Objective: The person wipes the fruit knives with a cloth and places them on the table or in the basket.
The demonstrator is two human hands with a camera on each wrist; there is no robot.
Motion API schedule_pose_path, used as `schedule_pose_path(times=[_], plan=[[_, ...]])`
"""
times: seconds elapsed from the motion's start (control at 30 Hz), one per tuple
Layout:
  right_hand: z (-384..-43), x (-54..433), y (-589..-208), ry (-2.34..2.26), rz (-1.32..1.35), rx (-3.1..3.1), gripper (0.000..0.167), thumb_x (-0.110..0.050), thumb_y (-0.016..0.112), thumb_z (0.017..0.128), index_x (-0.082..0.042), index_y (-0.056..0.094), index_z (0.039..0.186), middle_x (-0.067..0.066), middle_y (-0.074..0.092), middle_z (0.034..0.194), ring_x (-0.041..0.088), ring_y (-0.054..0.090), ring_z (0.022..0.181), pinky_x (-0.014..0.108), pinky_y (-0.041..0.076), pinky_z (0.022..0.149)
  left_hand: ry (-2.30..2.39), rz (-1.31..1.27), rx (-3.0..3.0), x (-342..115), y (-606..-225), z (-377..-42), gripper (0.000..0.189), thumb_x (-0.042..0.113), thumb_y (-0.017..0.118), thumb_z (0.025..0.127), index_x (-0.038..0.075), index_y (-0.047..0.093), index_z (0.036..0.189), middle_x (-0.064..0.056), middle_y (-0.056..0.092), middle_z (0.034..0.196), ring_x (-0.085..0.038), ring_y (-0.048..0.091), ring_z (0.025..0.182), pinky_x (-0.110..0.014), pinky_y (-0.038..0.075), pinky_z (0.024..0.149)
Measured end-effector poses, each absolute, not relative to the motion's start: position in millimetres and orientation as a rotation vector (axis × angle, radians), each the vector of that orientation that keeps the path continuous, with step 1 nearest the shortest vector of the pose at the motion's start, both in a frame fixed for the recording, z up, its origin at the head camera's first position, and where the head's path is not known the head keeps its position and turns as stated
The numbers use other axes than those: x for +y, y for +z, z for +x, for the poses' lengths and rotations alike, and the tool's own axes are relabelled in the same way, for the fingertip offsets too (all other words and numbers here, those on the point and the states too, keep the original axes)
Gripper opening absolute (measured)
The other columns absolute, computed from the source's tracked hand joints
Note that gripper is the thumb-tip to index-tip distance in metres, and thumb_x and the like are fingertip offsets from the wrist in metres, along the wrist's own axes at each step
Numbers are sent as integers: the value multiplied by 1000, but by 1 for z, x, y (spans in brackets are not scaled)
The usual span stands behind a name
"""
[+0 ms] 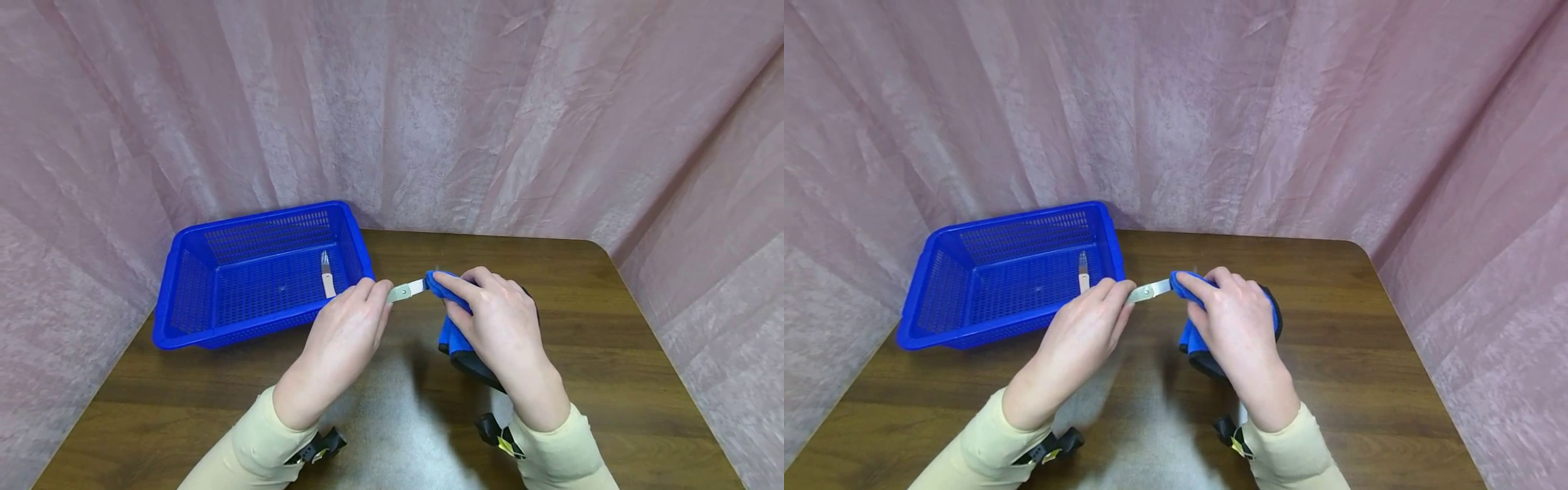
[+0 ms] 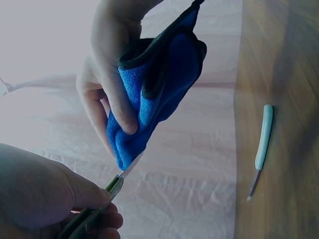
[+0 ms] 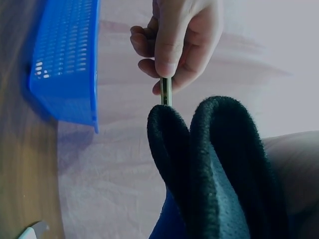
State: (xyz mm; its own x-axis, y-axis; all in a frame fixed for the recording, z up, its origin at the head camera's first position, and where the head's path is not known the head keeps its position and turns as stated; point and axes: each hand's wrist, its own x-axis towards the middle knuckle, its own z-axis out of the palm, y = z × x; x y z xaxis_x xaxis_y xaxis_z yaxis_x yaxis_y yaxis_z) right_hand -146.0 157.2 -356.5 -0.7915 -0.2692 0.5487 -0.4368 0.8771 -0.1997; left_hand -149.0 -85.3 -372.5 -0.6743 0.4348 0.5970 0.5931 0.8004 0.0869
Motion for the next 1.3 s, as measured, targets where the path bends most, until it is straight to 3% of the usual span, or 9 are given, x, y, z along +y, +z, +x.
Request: schedule_pose_path(times=[0.73,1.3], plan=[[-147,168,-354,443,432,-2594,47,-23,91,94,-28,79,140,7,76,111,35,71,85,53,58,71,-366,-747,-2410,-87,-370,-147,17,9,76,104,2,68,118,-8,61,87,-28,62,68,-41,52,55],[-150,174,-352,434,412,-2598,45,-14,82,97,-26,79,140,8,77,110,35,71,84,52,57,71,-384,-739,-2420,-90,-366,-146,17,9,76,105,3,68,118,-7,62,88,-27,63,70,-41,53,57]])
